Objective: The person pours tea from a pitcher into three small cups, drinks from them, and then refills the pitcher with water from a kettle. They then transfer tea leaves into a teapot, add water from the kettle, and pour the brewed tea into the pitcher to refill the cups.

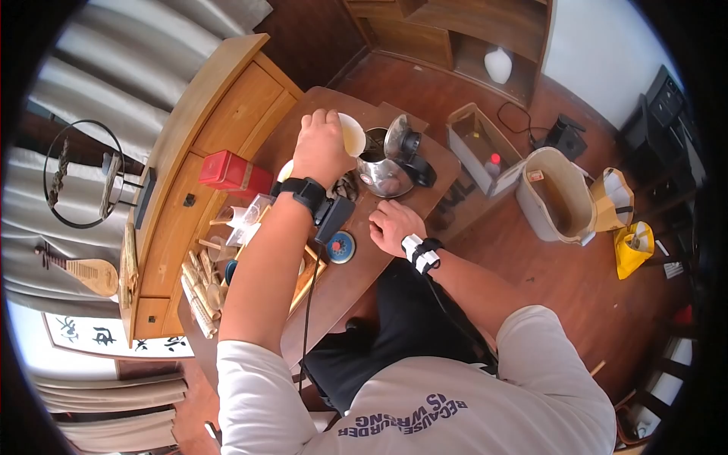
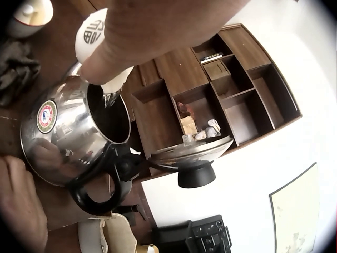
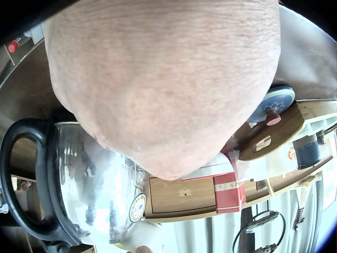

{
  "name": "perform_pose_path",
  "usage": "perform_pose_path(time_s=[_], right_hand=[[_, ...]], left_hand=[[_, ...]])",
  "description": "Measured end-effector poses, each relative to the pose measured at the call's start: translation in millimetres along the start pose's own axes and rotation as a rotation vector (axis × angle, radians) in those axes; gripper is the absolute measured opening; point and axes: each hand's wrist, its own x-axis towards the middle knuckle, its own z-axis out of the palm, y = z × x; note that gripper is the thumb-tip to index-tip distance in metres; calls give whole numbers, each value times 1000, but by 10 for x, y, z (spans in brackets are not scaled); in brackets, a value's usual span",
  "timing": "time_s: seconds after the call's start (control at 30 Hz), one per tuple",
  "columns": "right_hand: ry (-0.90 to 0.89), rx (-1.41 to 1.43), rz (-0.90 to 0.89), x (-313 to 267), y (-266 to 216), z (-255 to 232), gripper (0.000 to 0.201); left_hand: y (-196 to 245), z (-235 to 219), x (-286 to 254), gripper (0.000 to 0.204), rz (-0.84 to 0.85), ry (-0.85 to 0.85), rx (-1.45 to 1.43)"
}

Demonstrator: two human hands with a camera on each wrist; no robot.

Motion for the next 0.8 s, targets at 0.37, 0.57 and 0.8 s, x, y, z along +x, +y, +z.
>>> perform_pose_path(time_s=[0.37, 0.57, 0.8], right_hand=[[23, 3, 1, -7, 13, 23, 9], [16, 4, -2, -3, 13, 14, 9], [17, -1, -1, -4, 19, 15, 8]], left_hand=[[242, 139, -14, 65, 260, 237, 426], [270, 80, -36, 60, 319, 241, 444], [52, 139, -69, 79, 156, 296, 110]])
